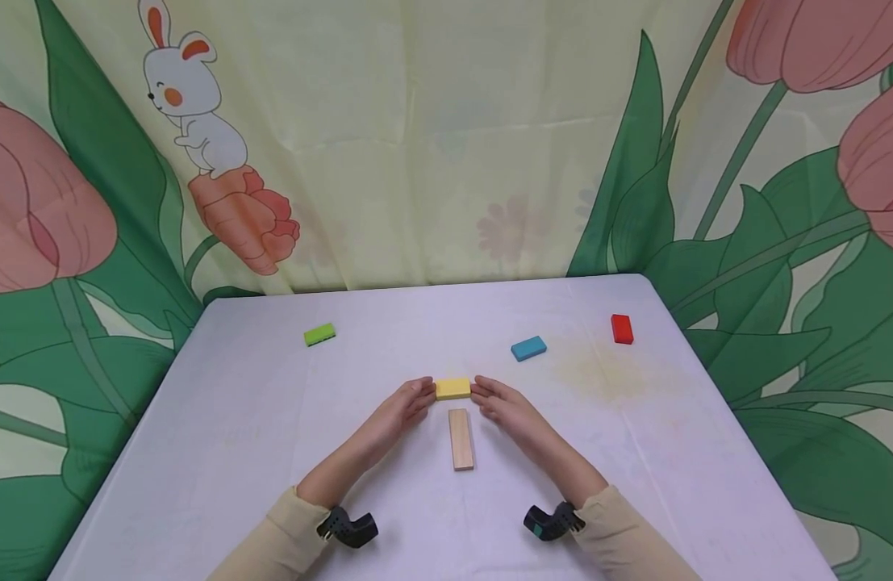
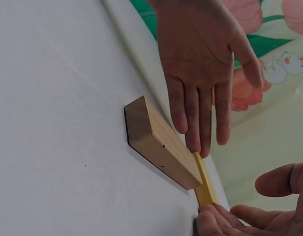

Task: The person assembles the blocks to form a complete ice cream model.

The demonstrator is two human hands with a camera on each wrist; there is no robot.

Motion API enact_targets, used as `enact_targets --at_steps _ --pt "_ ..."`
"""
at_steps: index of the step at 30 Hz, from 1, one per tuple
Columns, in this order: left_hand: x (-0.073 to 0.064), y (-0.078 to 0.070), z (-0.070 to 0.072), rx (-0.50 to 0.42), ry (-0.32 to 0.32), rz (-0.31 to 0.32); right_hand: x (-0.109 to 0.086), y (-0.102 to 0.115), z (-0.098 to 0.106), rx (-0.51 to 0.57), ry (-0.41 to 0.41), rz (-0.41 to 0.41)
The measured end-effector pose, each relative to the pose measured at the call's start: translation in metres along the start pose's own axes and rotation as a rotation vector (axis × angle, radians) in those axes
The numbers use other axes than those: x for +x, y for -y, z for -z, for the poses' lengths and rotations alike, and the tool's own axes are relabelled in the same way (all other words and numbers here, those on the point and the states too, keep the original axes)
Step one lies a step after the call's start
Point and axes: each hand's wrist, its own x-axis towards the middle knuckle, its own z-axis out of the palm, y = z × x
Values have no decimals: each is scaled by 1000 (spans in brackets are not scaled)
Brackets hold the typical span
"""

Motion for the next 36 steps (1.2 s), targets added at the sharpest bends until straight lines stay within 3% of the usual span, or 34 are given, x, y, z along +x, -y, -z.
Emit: enact_targets --at_steps 18,36 --pt "-13 1 -9 118 54 -38 -13 -6 4 62 7 -19" --pt "-22 2 -13 147 68 -32 -23 -9 5 95 27 -17"
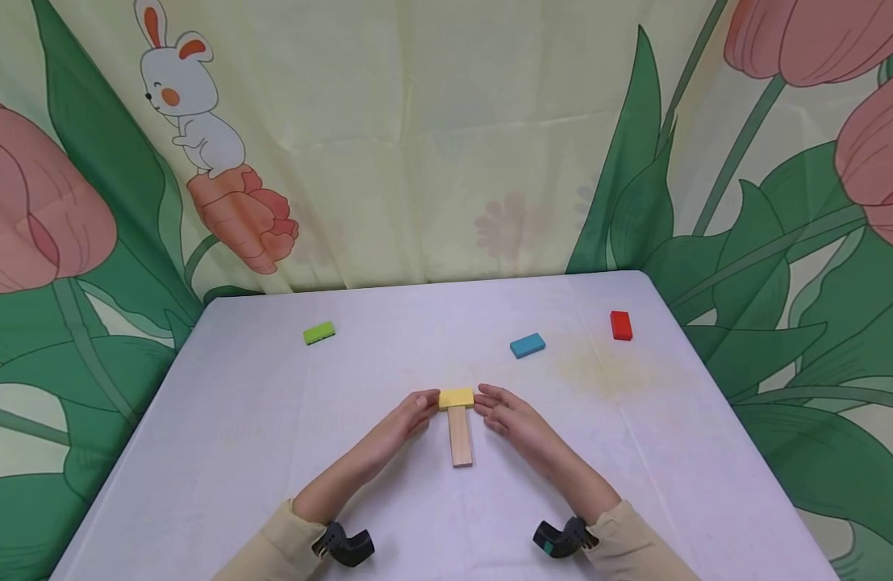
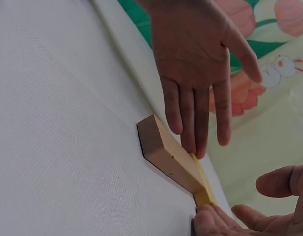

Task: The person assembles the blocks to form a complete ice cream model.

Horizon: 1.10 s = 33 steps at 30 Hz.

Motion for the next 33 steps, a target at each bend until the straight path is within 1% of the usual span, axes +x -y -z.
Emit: enact_targets --at_steps 5,12,14,17,19,21,23,27,30,31,33 --pt "-1 -2 -2 21 -12 5 -1 0 -1 -8 0 3" --pt "-3 -4 -7 122 -49 18 -3 0 0 -30 7 14" --pt "-4 -5 -8 136 -52 9 -3 -1 0 -32 10 15" --pt "-4 -5 -10 175 -50 -23 -3 -1 2 -31 18 14" --pt "-5 -4 -10 240 -45 -49 -3 -1 3 -31 22 20" --pt "-5 -3 -11 334 -29 -87 -4 0 4 -39 27 24" --pt "-6 -3 -12 452 -1 -124 -3 0 4 -52 24 25" --pt "-7 1 -14 724 55 -250 -1 1 5 -122 -5 27" --pt "-7 5 -15 887 61 -344 1 2 8 -256 -41 57" --pt "-6 7 -16 927 57 -363 1 2 9 -310 -55 72" --pt "-7 9 -16 979 50 -391 0 3 11 -421 -81 111"
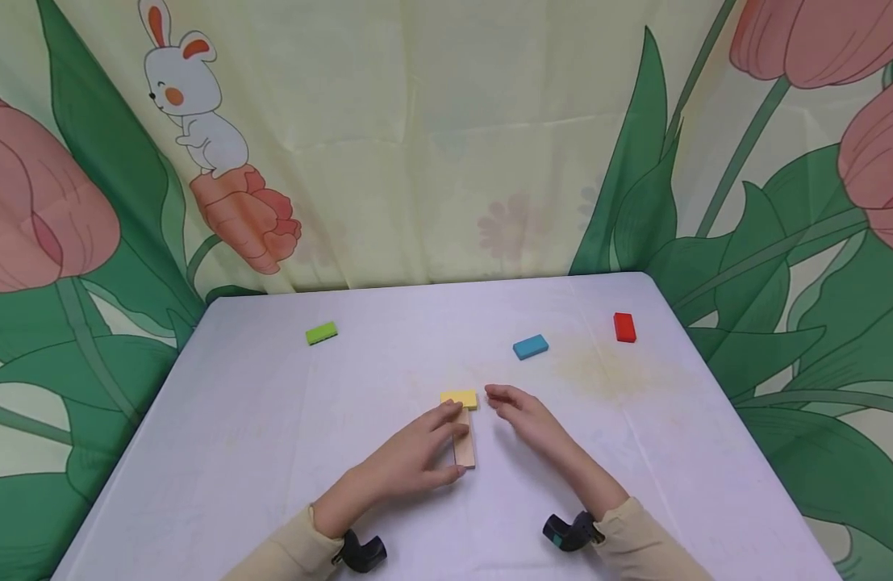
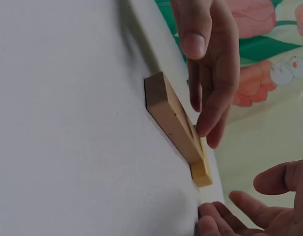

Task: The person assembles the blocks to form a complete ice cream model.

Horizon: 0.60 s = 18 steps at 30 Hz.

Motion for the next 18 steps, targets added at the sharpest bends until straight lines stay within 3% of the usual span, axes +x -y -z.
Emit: enact_targets --at_steps 9,18 --pt "1 2 -2 66 33 -14 5 -4 24 -405 -138 102" --pt "4 3 0 140 5 -42 21 -1 61 -505 -177 125"
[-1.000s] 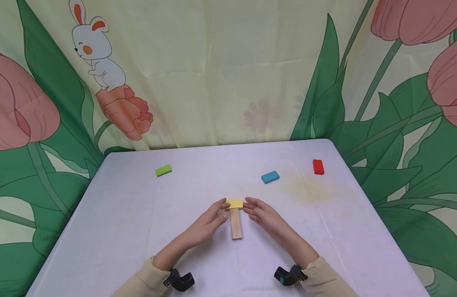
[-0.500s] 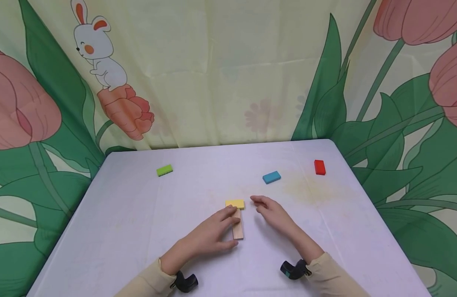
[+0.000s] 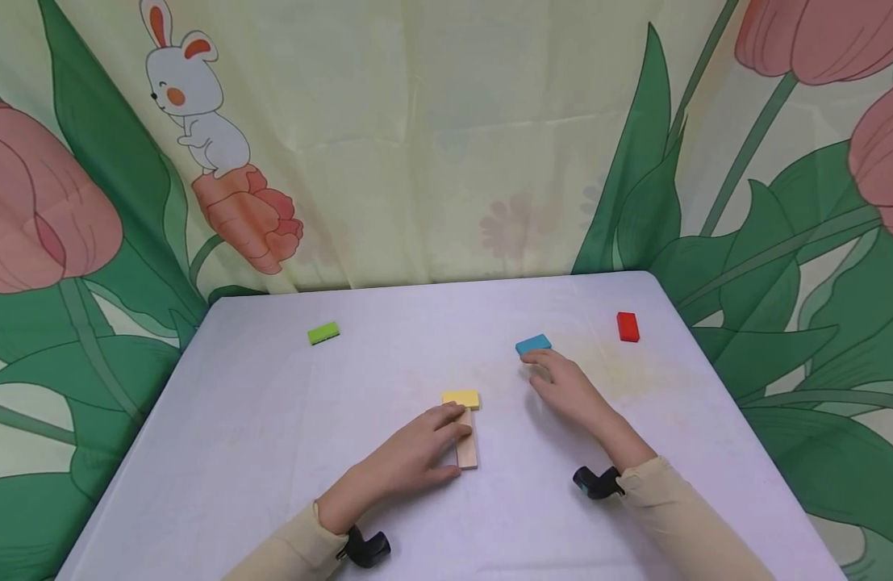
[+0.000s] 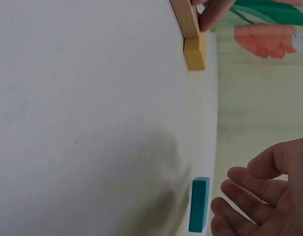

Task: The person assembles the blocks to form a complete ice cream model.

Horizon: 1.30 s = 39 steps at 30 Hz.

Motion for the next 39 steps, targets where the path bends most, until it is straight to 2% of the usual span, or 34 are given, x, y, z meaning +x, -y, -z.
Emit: enact_targets --at_steps 9,17,23,39 --pt "1 0 0 11 -9 -5 17 -12 6 -61 -13 0" --pt "1 1 0 8 -18 -14 27 -16 2 -67 18 -51" --pt "1 0 2 28 -25 -29 28 -15 0 -64 30 -65" --pt "2 1 4 32 -3 -24 28 -4 -15 -54 -28 -55"
